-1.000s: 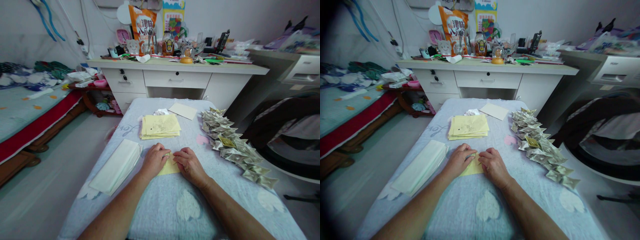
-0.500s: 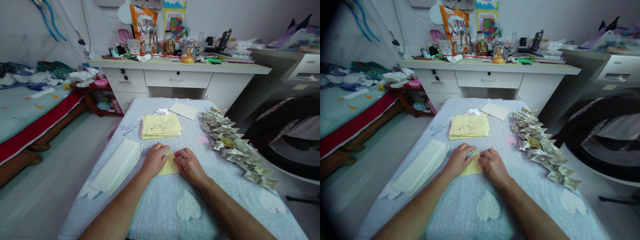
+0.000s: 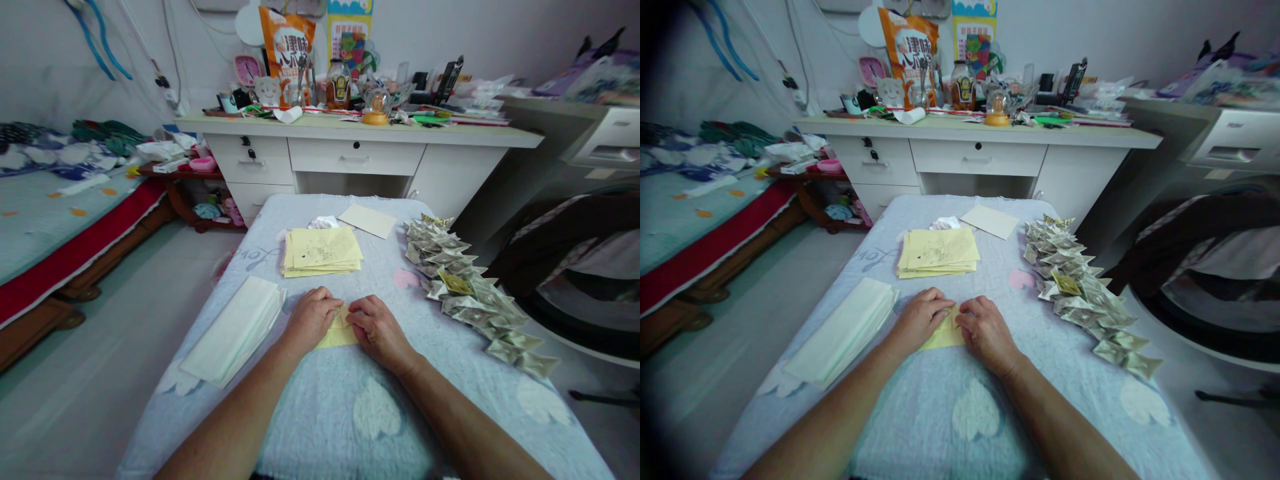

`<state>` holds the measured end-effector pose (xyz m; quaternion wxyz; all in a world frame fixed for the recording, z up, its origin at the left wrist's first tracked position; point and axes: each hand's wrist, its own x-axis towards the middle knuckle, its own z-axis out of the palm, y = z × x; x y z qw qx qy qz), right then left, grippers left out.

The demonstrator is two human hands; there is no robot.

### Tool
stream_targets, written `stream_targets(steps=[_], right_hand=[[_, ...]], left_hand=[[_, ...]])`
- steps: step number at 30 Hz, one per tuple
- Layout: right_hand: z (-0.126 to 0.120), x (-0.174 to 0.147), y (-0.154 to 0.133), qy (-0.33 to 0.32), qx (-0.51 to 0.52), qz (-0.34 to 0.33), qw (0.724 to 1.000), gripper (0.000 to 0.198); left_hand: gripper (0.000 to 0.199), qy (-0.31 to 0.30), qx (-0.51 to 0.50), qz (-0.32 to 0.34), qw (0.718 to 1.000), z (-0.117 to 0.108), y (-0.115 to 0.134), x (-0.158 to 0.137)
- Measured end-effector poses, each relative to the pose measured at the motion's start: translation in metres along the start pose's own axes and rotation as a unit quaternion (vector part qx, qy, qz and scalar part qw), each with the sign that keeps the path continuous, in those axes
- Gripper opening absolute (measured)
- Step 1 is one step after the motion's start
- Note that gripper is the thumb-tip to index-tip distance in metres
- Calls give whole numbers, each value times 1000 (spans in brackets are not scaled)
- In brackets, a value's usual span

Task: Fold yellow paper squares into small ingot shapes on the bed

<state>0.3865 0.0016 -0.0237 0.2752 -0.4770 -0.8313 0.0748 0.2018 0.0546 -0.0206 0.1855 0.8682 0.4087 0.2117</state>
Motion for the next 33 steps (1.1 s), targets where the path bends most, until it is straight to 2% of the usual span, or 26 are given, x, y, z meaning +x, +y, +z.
stream_targets(steps=[19,33], right_hand=[[1,3,-4,-4,-3,3,1000,17],[-1,4,-7,-5,-7,-2,1000,17]], left_hand=[[38,1,-14,-14,1000,-1,0,0],[29,1,-7,-6,1000,-1,2,-1]])
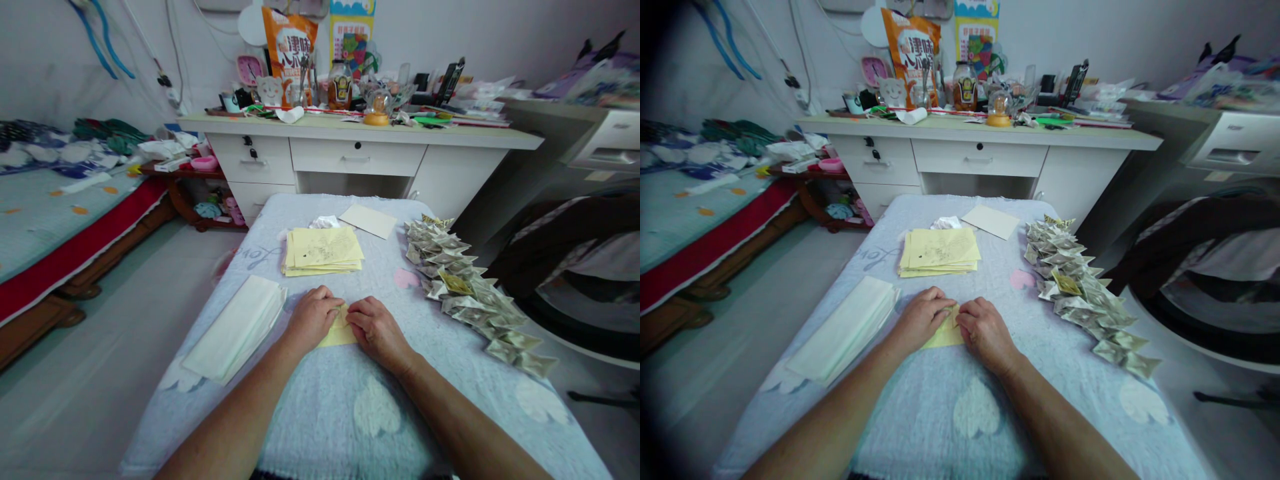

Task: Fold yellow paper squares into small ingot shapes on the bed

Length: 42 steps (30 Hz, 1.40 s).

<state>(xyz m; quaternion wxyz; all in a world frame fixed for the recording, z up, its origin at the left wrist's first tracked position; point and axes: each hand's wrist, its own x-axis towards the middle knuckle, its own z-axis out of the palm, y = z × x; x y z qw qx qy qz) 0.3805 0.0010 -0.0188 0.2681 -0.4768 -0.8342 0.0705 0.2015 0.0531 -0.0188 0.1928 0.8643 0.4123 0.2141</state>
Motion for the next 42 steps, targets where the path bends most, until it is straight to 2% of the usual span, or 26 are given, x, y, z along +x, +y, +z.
stream_targets(steps=[12,19,30,38,42], right_hand=[[-3,-2,-2,-18,-5,4,1000,15],[-5,-3,-5,-16,-19,-1,1000,14],[-22,0,-15,-95,-61,4,994,25],[-43,-25,-8,-119,-50,-6,992,38],[-50,-41,-8,-128,-53,2,990,37]], left_hand=[[28,-2,33,1,999,1,0,-3],[27,-10,104,-8,995,0,9,-5],[32,-14,168,-2,986,0,15,-13],[36,-17,152,1,988,-2,13,-13],[36,-32,151,-1,988,-3,11,-13]])
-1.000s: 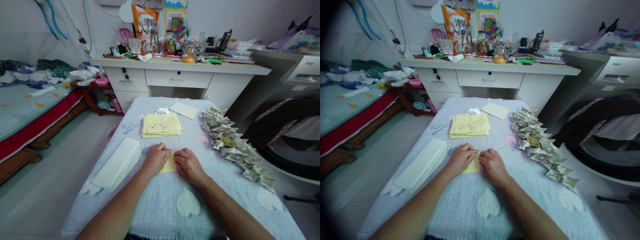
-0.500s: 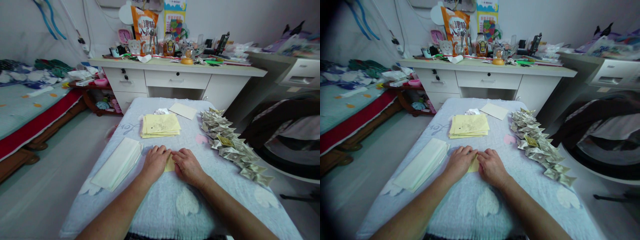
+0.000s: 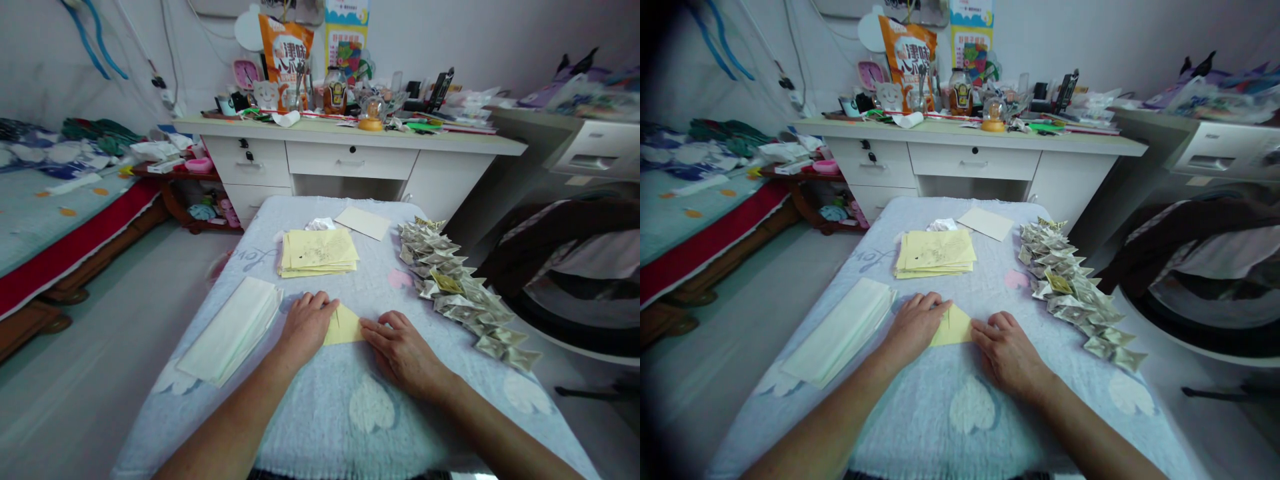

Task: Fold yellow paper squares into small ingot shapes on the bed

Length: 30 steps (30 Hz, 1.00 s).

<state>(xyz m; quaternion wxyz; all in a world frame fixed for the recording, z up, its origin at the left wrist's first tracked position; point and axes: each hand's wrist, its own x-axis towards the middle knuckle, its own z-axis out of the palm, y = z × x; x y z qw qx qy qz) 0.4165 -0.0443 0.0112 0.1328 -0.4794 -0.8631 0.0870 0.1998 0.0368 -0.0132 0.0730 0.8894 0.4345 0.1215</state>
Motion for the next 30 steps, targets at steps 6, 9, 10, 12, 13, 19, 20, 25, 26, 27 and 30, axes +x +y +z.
stream_targets(steps=[6,9,10,12,13,19,20,25,26,27,30], right_hand=[[-10,-13,-9,-20,10,34,999,32],[-22,-10,-13,-57,19,58,997,14],[-27,-8,-13,-75,20,65,995,7],[-33,-1,-14,-90,32,79,992,10],[-35,4,-14,-77,37,95,992,9],[-12,41,-11,46,63,84,993,33],[-6,44,-10,41,75,68,994,37],[15,42,-3,23,106,51,993,41],[16,40,-2,25,109,47,993,46],[17,38,-1,25,113,43,992,51],[17,35,1,26,123,36,991,59]], left_hand=[[38,-16,-26,-7,1000,0,-4,2],[39,-13,-63,-5,998,0,-7,4],[40,-12,-80,-1,997,0,-9,5],[42,-8,-116,3,993,-1,-10,6],[43,-4,-134,3,991,-2,-11,7],[32,16,-206,10,978,-7,-12,10],[27,16,-206,2,978,-8,-13,10],[11,-1,-159,-69,985,-9,-19,9],[10,-4,-150,-74,986,-9,-20,8],[9,-6,-145,-77,986,-9,-21,8],[7,-17,-147,-76,986,-9,-21,6]])
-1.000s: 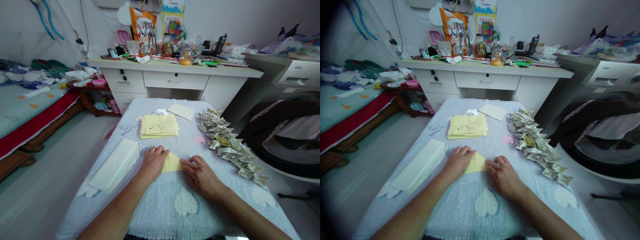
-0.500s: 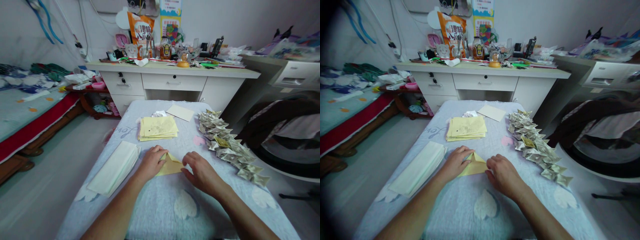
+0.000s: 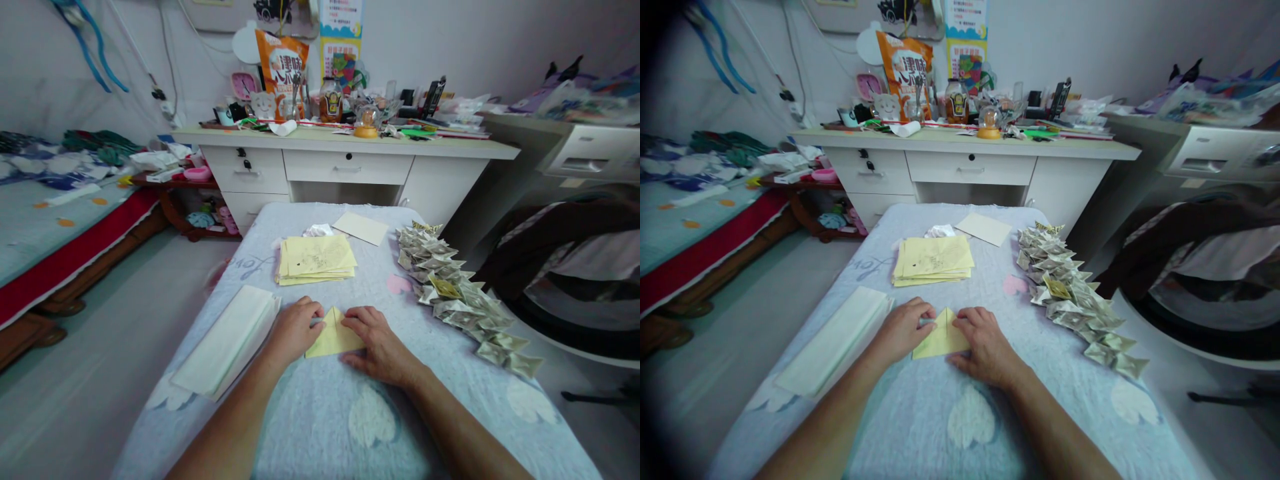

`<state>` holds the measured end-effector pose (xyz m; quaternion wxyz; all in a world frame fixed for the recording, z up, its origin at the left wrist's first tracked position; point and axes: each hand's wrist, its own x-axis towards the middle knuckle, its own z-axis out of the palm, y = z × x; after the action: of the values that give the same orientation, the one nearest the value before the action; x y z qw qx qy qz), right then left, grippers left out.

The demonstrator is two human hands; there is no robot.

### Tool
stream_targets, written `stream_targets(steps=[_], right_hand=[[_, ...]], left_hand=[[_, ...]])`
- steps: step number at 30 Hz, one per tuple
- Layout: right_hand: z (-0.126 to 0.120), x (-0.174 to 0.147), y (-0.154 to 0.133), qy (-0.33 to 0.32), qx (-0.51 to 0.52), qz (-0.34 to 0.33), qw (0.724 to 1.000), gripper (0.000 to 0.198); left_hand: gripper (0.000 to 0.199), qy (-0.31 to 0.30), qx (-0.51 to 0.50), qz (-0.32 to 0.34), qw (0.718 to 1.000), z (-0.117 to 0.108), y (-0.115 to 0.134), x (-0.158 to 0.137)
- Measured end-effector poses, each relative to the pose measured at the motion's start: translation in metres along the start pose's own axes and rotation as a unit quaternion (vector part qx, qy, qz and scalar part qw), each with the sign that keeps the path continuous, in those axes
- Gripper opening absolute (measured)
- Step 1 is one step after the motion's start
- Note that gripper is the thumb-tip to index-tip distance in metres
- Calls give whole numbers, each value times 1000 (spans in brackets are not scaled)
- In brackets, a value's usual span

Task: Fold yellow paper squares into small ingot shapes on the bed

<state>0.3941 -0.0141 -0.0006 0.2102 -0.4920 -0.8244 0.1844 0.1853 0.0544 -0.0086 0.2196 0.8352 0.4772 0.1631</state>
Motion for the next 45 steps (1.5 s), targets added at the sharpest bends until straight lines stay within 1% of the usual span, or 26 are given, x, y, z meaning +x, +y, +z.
stream_targets(steps=[8,12,16,21,24,31,36,40,43,45], right_hand=[[2,1,9,23,18,-20,999,45],[2,-1,14,30,33,-37,998,40],[2,-2,17,28,38,-35,998,35],[-1,-3,17,11,44,-34,998,42],[-2,-3,15,13,47,-29,998,39],[-2,-4,15,15,57,-30,998,36],[-3,-4,15,14,55,-27,998,34],[-3,-4,14,21,52,-31,998,23],[-2,-2,10,32,35,-32,998,13],[-1,-1,8,40,19,-33,998,12]], left_hand=[[27,-29,-47,61,997,1,8,-1],[27,-35,-68,77,994,2,10,0],[25,-39,-85,82,992,2,9,0],[31,-38,-111,85,989,3,10,1],[32,-38,-117,92,988,3,12,1],[29,-38,-114,100,988,4,12,1],[22,-34,-119,100,987,5,11,2],[19,-34,-116,100,988,4,12,1],[12,-41,-117,94,988,2,13,0],[6,-47,-120,91,988,1,14,-1]])
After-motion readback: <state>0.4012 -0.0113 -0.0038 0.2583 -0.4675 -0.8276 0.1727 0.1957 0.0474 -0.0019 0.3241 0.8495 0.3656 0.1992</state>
